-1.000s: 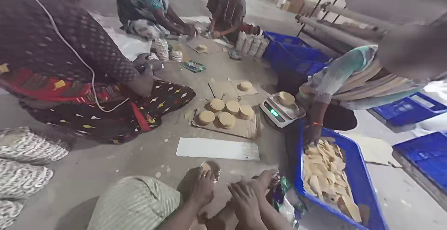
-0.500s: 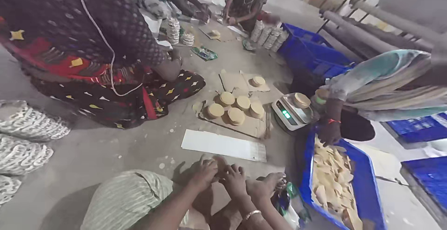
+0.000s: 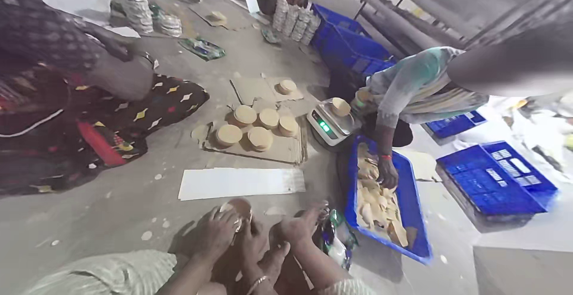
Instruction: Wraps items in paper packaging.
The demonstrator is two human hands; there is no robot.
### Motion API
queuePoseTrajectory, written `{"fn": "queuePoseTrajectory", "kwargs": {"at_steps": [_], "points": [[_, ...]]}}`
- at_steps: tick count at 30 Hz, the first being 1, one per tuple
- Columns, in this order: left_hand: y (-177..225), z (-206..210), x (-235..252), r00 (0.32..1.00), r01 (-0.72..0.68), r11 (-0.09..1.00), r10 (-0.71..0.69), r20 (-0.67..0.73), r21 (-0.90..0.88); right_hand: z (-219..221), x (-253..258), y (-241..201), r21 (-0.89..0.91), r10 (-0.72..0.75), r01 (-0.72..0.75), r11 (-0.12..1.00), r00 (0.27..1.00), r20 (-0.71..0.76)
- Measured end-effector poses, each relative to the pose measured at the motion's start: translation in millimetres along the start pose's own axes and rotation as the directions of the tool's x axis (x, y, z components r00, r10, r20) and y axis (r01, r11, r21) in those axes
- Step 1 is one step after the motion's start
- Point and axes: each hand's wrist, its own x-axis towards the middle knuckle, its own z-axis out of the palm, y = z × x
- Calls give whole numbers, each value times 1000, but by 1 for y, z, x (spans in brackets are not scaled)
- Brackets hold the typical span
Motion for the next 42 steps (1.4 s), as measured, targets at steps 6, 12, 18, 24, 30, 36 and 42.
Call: {"fn": "queuePoseTrajectory", "kwargs": {"at_steps": [6, 12, 18, 24, 30, 36, 42], "points": [[12, 5, -7, 997, -52, 994, 46, 58, 96, 52, 65, 72, -205, -545, 509, 836, 730, -412], [8, 13, -4, 997, -46, 994, 40, 64, 99, 8, 72, 38, -7, -291, 291, 957, 955, -57], [16, -14, -4, 965, 11, 999, -24, 260, 53, 18, 101, 42, -104, -518, 508, 855, 836, -179], [27, 6, -14, 981, 6, 997, -21, 193, 80, 9, 51, 46, -233, -449, 424, 875, 891, -65], [15, -2, -7, 989, -61, 998, 60, 134, 4, 3, 128, 29, -28, -598, 600, 799, 799, 56], [34, -9, -15, 960, 63, 995, -80, 270, 73, 30, 52, 82, -430, -672, 563, 706, 723, -158], [24, -2, -15, 989, 14, 999, -18, 144, 33, 9, 124, 43, 49, -558, 558, 828, 829, -15]]}}
